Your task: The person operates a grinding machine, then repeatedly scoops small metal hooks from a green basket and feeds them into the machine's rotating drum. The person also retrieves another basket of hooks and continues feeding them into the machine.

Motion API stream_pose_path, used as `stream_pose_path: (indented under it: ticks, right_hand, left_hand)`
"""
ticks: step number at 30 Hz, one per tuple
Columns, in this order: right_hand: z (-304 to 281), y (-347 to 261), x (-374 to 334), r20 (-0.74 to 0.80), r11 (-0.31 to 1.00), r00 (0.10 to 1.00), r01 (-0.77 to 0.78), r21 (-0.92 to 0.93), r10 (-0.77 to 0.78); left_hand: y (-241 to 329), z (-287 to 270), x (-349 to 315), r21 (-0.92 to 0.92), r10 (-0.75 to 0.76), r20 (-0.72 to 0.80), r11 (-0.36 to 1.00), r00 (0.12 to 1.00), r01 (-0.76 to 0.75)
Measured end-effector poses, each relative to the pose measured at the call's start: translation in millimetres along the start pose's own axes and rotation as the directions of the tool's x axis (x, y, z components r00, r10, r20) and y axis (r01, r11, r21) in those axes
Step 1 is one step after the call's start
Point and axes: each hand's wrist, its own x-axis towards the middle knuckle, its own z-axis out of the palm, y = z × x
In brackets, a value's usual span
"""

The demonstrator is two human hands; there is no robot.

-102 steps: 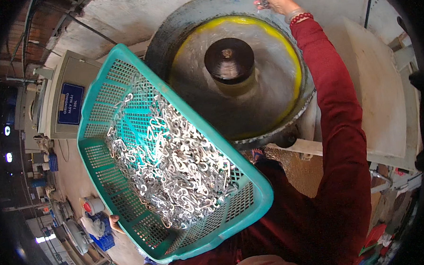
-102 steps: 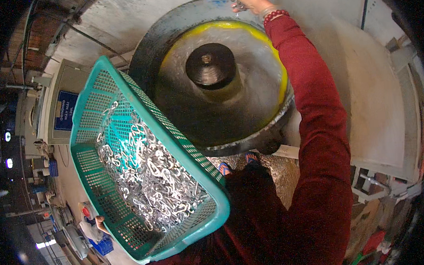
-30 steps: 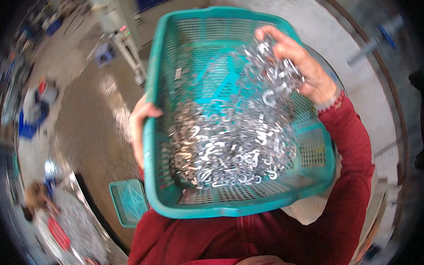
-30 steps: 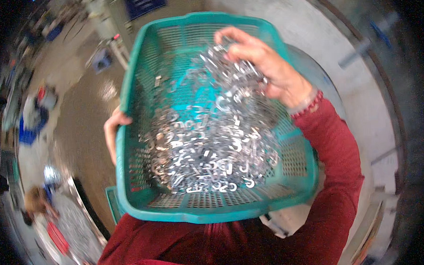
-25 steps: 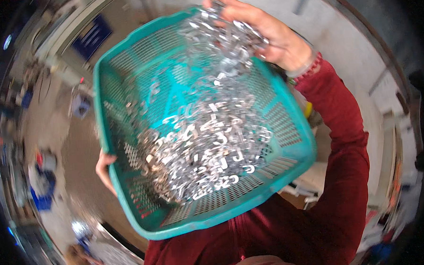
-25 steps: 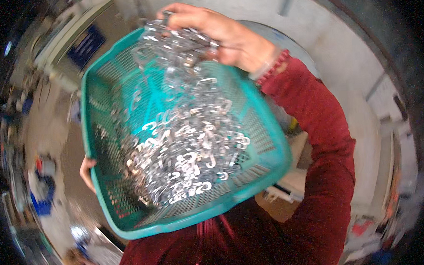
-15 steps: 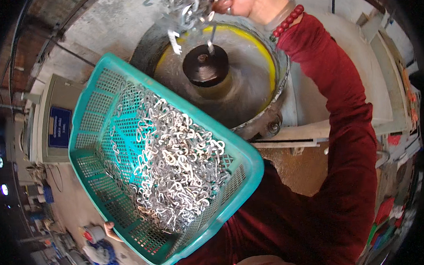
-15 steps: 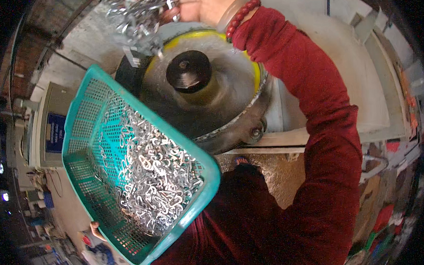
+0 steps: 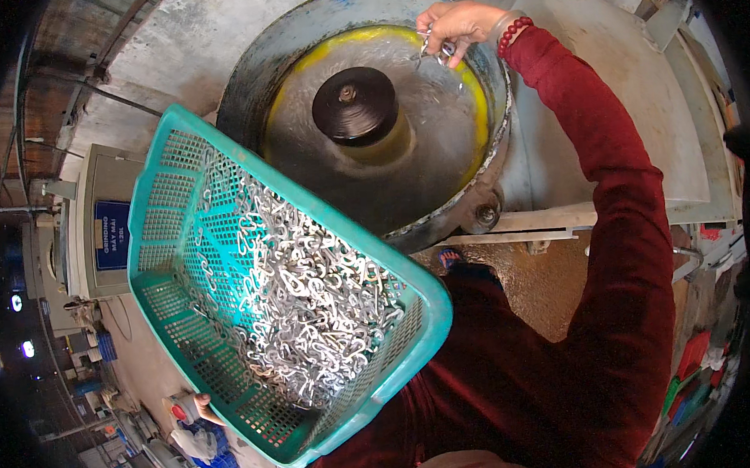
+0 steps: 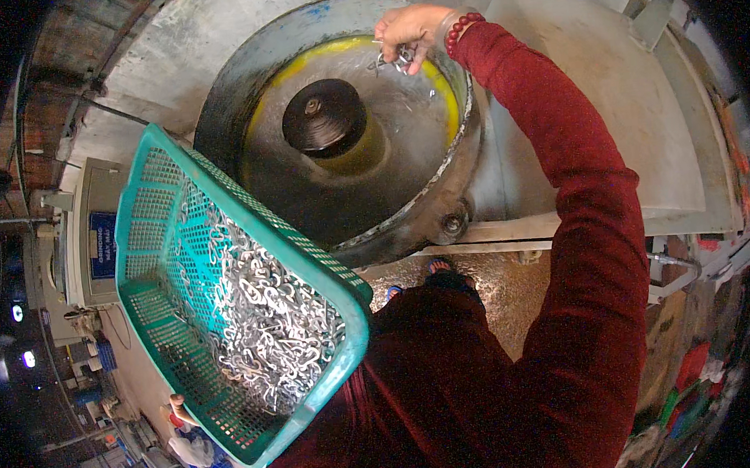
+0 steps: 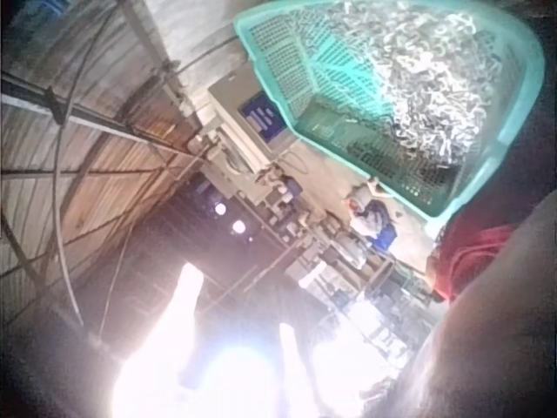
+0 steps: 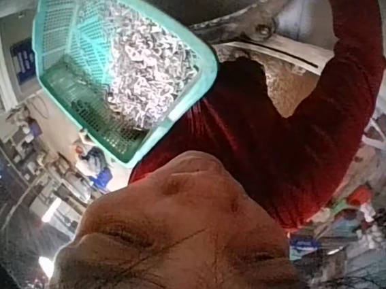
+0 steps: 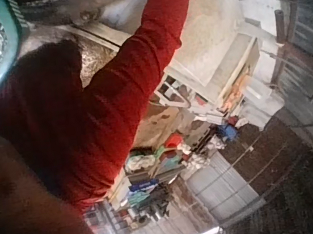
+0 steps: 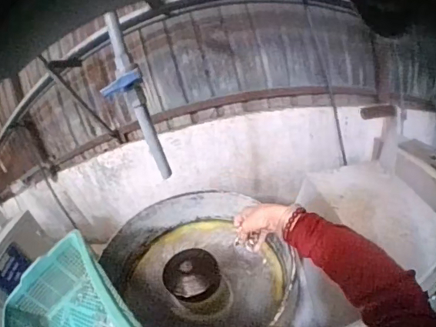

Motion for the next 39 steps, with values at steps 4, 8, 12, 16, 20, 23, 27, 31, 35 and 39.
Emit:
stream_pose_path:
  ticks: [4, 8, 12, 16, 20, 23, 27, 31, 35, 39]
  right_hand:
    - [24, -10, -10, 0.060, 0.949, 0.998, 0.000, -0.315, 0.020]
    - [72, -39, -34, 0.267, 0.888, 0.964, 0.119, -0.444, 0.004]
    - [129, -83, -49, 0.437, 0.843, 0.890, 0.331, -0.424, -0.130]
    - [157, -110, -32, 0.604, 0.777, 0.770, 0.504, -0.378, -0.205]
    - [145, -145, -18, 0.408, 0.834, 0.829, 0.500, -0.233, -0.383]
    - [142, -194, -24, -0.009, 0.585, 0.598, 0.782, -0.213, -0.802]
    - [203, -236, -28, 0.445, 0.377, 0.501, 0.861, -0.340, -0.743]
    - [298, -230, -23, 0.686, 0.340, 0.688, 0.720, -0.605, -0.237]
    - [325, -228, -54, 0.520, 0.373, 0.844, 0.527, -0.763, -0.130]
    - [306, -210, -113, 0.764, 0.200, 0.623, 0.780, -0.593, -0.167]
  left_hand:
    - [6, 0, -2, 0.007, -0.022, 0.009, 1.000, 1.000, 0.022]
    - [11, -8, -6, 0.002, -0.041, 0.012, 0.999, 0.999, 0.041]
    - [21, -10, -12, -0.010, -0.050, 0.025, 0.999, 0.998, 0.051]
    - [27, 2, -20, -0.019, -0.054, 0.052, 0.998, 0.997, 0.055]
    - [18, 3, -26, -0.110, -0.062, 0.038, 0.992, 0.997, 0.066]
    - [3, -7, -25, -0.318, -0.177, 0.129, 0.925, 0.976, 0.210]
    - [-7, -15, -20, -0.319, 0.009, 0.034, 0.948, 0.999, 0.002]
    - [-8, -16, -25, -0.217, 0.097, -0.011, 0.971, 0.995, -0.097]
    - [-16, -26, -26, -0.199, 0.304, -0.022, 0.932, 0.952, -0.303]
    - [-28, -41, -18, -0.237, 0.278, 0.012, 0.934, 0.960, -0.268]
